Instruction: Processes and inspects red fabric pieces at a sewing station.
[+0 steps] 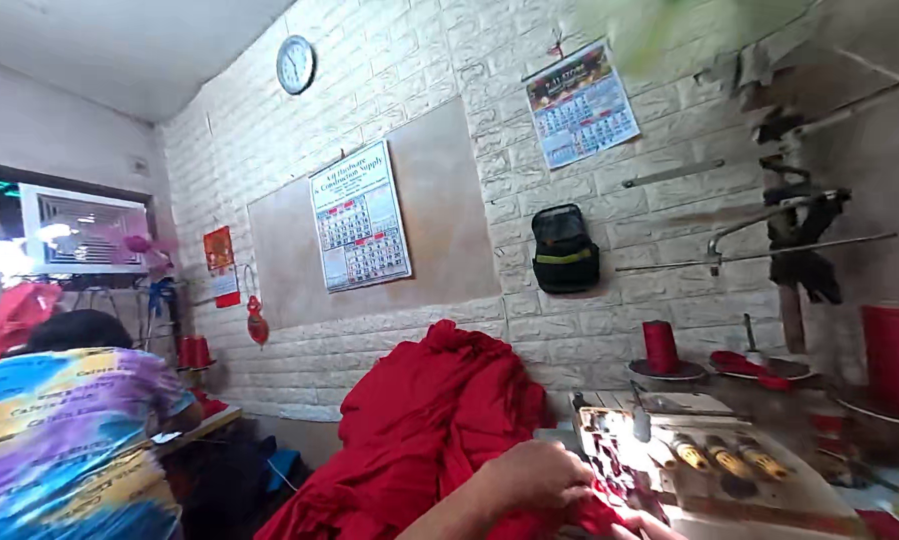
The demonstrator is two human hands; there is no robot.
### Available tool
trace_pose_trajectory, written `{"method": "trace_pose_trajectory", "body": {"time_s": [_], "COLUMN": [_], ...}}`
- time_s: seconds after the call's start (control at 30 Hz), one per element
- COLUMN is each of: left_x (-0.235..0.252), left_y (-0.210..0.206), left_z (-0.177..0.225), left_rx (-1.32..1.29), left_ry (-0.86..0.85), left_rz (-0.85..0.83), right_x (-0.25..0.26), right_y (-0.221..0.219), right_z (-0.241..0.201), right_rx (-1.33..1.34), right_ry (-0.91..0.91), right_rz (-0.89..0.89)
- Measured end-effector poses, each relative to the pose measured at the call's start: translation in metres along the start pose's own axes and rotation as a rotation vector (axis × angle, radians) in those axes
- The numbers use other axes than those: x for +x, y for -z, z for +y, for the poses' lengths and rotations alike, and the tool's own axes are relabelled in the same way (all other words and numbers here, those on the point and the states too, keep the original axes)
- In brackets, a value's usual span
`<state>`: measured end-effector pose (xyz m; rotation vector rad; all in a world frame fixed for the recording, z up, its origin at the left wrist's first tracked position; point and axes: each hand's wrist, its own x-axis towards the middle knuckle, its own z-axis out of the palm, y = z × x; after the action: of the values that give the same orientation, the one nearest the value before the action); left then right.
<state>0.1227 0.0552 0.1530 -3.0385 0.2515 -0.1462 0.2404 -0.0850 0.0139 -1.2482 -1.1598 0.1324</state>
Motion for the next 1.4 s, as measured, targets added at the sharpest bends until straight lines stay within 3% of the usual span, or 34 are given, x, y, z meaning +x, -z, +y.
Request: {"method": "trace_pose_trajectory", "body": {"time_s": [0.2, 0.3, 0.43, 0.73, 0.83, 1.0, 1.23, 1.4], "left_x": [-0.001, -0.004, -0.001, -0.013, -0.015, -0.014, -0.014, -0.005], "left_y": [-0.01, -0.014, -0.018, -0.041, -0.055, -0.082, -0.103, -0.103], "left_z": [0.016, 0.022, 0.0, -0.001, -0.002, 0.002, 0.013, 0.013], "left_rx": [-0.132, -0.163, -0.206, -0.255, -0.287, -0.278, -0.142, -0.136], "left_ry": [-0.218, -0.142, 0.005, -0.026, -0.022, 0.009, 0.134, 0.218], "left_rz": [0.086, 0.108, 0.068, 0.204, 0.286, 0.411, 0.627, 0.676], "right_x": [-0.005, -0.014, -0.02, -0.017, -0.017, -0.028, -0.028, -0.019], "right_y": [0.006, 0.005, 0.004, -0.002, -0.005, -0.014, -0.016, -0.017], "right_z": [-0.013, -0.018, -0.022, -0.008, -0.002, -0.002, 0.003, 0.0], "right_rx": [-0.037, -0.113, -0.072, 0.149, 0.072, -0.344, -0.127, -0.187], "right_ry": [0.0, -0.014, -0.082, -0.092, -0.043, 0.057, -0.007, -0.136], "right_rz": [-0.058, -0.031, -0.032, 0.05, 0.103, 0.323, 0.298, 0.303]}}
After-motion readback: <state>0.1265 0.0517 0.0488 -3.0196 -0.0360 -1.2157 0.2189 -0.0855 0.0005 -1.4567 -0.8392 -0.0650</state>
